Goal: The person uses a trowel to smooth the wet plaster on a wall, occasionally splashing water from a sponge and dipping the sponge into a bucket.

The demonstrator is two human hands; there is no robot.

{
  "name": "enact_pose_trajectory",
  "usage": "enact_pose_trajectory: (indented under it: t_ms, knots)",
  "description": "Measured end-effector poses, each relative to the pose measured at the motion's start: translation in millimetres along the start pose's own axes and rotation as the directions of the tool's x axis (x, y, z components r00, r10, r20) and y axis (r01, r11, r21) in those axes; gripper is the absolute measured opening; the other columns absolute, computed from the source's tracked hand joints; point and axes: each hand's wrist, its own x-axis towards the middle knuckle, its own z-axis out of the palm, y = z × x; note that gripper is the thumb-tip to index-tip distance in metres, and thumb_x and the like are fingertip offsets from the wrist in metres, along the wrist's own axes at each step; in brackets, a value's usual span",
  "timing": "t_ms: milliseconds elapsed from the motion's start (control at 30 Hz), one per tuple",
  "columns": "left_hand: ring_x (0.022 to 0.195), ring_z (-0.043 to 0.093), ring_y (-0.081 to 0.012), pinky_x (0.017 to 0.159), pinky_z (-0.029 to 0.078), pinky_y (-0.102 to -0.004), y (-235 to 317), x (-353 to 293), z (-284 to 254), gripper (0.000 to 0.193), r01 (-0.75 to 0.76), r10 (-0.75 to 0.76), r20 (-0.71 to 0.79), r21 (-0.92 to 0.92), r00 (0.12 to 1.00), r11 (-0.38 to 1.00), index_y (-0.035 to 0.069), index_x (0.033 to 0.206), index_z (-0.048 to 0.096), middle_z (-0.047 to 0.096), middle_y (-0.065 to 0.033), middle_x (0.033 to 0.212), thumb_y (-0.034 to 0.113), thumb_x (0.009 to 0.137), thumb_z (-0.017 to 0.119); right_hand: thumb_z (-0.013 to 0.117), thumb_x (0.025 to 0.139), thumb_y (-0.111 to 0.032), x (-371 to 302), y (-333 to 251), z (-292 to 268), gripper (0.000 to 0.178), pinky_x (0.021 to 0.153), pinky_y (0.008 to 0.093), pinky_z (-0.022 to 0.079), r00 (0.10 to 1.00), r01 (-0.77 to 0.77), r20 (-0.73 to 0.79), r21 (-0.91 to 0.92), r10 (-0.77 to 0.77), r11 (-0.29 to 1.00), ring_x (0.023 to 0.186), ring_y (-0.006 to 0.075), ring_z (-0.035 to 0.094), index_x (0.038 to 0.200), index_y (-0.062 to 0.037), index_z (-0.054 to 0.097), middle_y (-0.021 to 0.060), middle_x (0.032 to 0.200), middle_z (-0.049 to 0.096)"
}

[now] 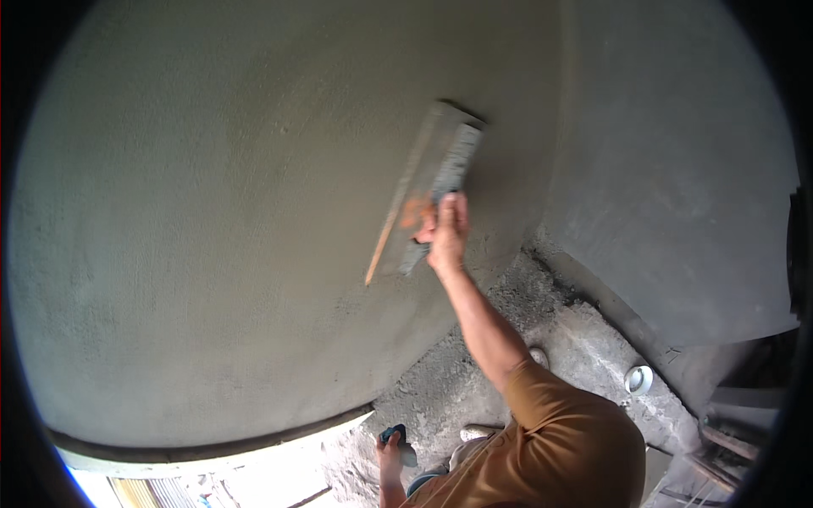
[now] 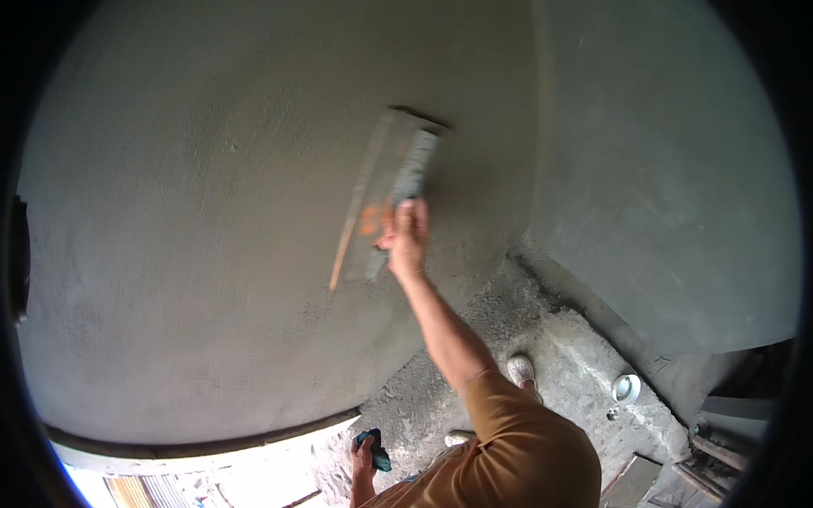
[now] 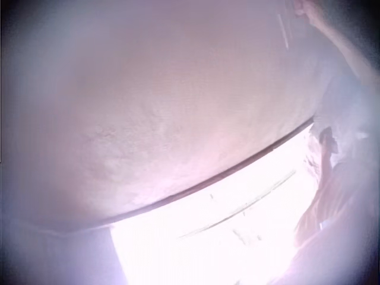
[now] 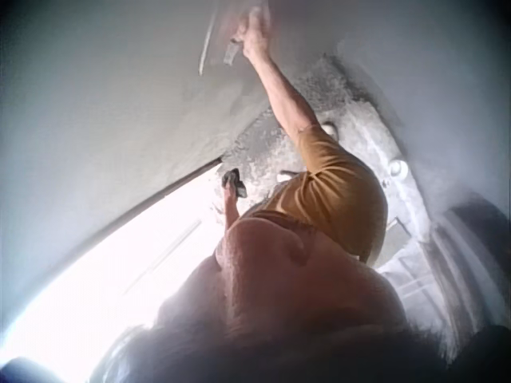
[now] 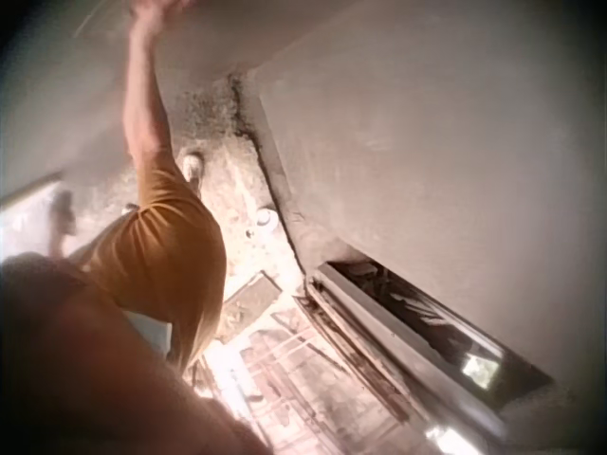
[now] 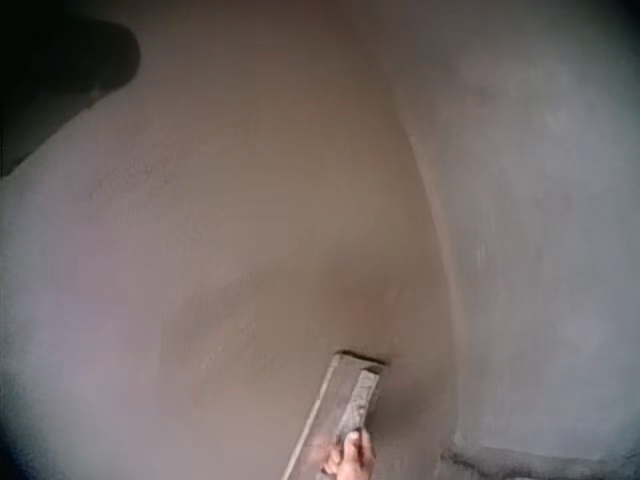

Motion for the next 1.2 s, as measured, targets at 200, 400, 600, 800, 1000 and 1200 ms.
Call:
enact_pose_trajectory:
  t_ms: [200,400,600,800,1000,1200]
  knots:
    - [0.079,0.062,-0.0132,0.07,0.051,-0.0293,56.2,25.5,41.1,0.025,-0.083,0.114,0.197,-0.157,0.974,0.984,0.007,0.112,0.061,0.066,-0.0034,0.093,0.013,0.09,0.072,0.056,0.103,-0.04,113.7,-187.8,153.9,0.03,0.037,0.0272,0.038,0.958,0.241,0.184,-0.092,-0.222,0.966,0.044,0.0072,0.044,0.097,-0.0109,0.052,-0.0025,0.061,0.05]
    - [0.072,0.062,-0.0167,0.06,0.051,-0.0319,37.7,26.4,38.6,0.029,-0.097,0.104,0.033,-0.167,0.994,0.981,0.007,0.111,0.058,0.063,-0.0035,0.088,0.015,0.087,0.073,0.05,0.104,-0.046,180.6,-168.3,26.2,0.029,0.04,0.0256,0.038,0.982,0.182,-0.001,-0.225,-0.187,0.957,0.044,0.0062,0.041,0.099,-0.0181,0.055,-0.0049,0.061,0.048]
    - [0.068,0.059,-0.0156,0.057,0.05,-0.031,18.2,14.8,49.2,0.031,-0.044,0.05,0.066,-0.086,0.997,0.995,0.008,0.109,0.059,0.061,-0.0041,0.086,0.017,0.084,0.074,0.048,0.106,-0.041,6.5,-20.3,26.1,0.026,0.042,0.0234,0.038,0.996,0.02,-0.088,-0.036,-0.023,0.999,0.048,0.0029,0.038,0.111,-0.0158,0.052,-0.0048,0.066,0.046]
    - [0.064,0.057,-0.0133,0.057,0.049,-0.0295,24.2,23.8,49.0,0.022,-0.122,0.125,0.026,-0.091,0.992,0.988,0.008,0.101,0.06,0.06,-0.0017,0.082,0.014,0.084,0.073,0.055,0.103,-0.039,70.9,-173.9,214.3,0.027,0.046,0.0298,0.042,0.966,0.209,0.136,0.078,-0.218,0.975,0.05,0.0084,0.04,0.112,-0.0144,0.051,0.0,0.069,0.05]
    - [0.066,0.056,-0.0123,0.058,0.048,-0.0281,19.1,25.3,54.1,0.024,-0.08,0.09,0.062,-0.148,0.994,0.986,0.008,0.104,0.06,0.06,-0.0013,0.083,0.014,0.085,0.073,0.056,0.103,-0.032,199.2,-220.1,163.0,0.022,0.042,0.0292,0.042,0.944,0.296,0.137,0.055,-0.301,0.954,0.048,0.0099,0.041,0.108,-0.0133,0.046,0.0,0.064,0.045]
    - [0.074,0.056,-0.0143,0.061,0.047,-0.0307,-48.9,21.0,20.7,0.036,-0.003,-0.001,-0.043,-0.086,0.999,0.996,0.008,0.112,0.06,0.061,-0.0025,0.09,0.018,0.081,0.075,0.052,0.106,-0.033,87.5,-26.2,-21.7,0.018,0.039,0.0252,0.036,0.954,-0.058,-0.293,-0.001,0.055,0.998,0.049,0.0038,0.041,0.111,-0.0186,0.042,-0.0044,0.07,0.046]
